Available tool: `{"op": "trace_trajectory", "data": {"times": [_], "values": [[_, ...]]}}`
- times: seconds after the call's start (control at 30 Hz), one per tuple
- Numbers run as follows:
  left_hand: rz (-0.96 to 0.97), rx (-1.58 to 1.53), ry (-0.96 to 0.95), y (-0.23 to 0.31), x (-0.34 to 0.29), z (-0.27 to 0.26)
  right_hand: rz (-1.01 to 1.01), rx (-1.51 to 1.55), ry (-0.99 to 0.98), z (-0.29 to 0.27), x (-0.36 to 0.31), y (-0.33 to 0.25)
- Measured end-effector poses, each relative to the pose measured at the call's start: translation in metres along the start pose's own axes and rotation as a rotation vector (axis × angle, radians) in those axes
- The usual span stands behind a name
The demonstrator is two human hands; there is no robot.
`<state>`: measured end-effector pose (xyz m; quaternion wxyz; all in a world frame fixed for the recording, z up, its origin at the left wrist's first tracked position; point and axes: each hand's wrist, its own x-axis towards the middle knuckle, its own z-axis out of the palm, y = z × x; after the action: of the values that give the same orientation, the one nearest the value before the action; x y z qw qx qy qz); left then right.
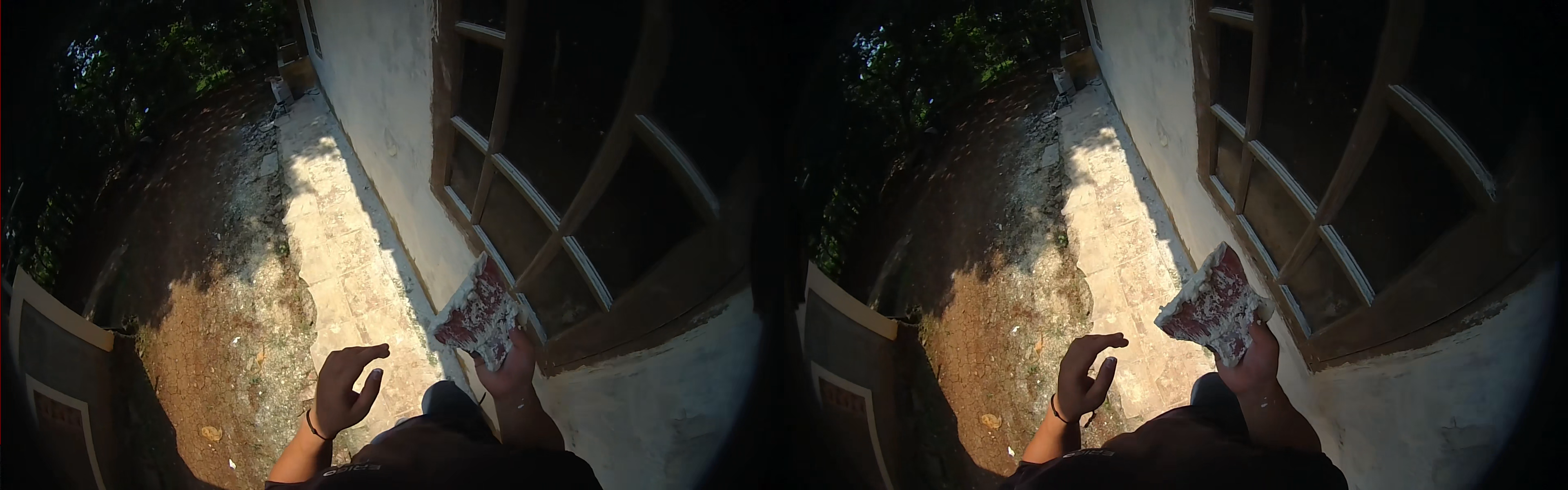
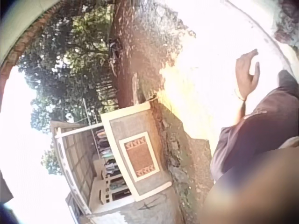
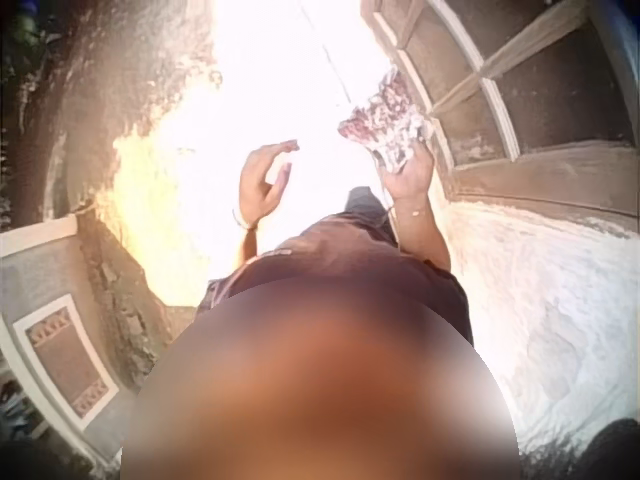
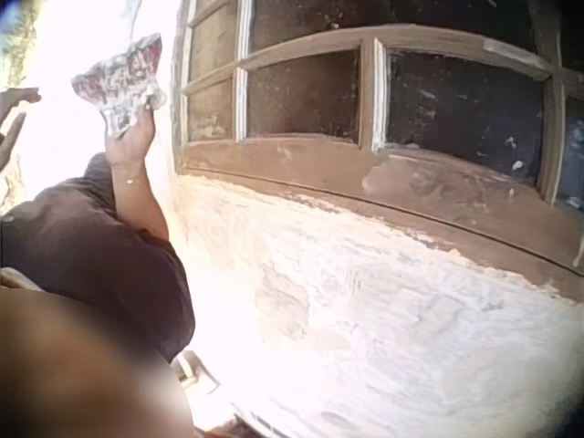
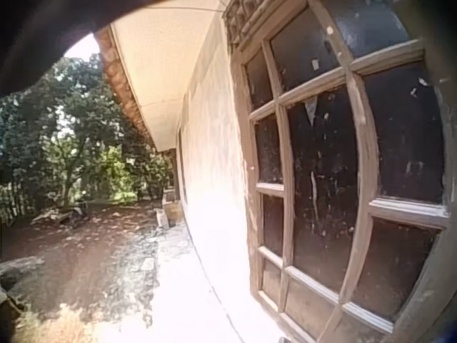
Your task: The person applies wall filler to an exterior concrete wall using a putty knife scraper, taking the filler from a filler tray and a putty bucket.
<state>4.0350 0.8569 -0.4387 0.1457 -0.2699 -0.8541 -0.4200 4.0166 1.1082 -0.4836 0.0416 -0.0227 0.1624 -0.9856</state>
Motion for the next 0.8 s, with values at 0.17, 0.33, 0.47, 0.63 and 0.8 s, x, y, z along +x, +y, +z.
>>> {"op": "trace_trajectory", "data": {"times": [0.17,0.33,0.47,0.63,0.8], "values": [[-0.043,0.014,0.12,-0.114,0.108,-0.023,0.098,0.185,-0.237,-0.01,0.169,0.033],[-0.136,0.116,0.157,-0.212,0.21,-0.054,0.135,0.027,-0.093,0.016,0.366,0.068],[-0.21,0.221,0.152,-0.269,0.269,-0.103,0.22,0.102,-0.298,0.055,0.509,0.09],[-0.573,0.118,0.312,-0.385,0.33,-0.139,0.243,-0.005,-0.255,0.082,0.676,0.139],[-0.624,0.048,0.274,-0.566,0.407,-0.178,0.208,0.003,-0.206,0.083,0.83,0.203]]}}
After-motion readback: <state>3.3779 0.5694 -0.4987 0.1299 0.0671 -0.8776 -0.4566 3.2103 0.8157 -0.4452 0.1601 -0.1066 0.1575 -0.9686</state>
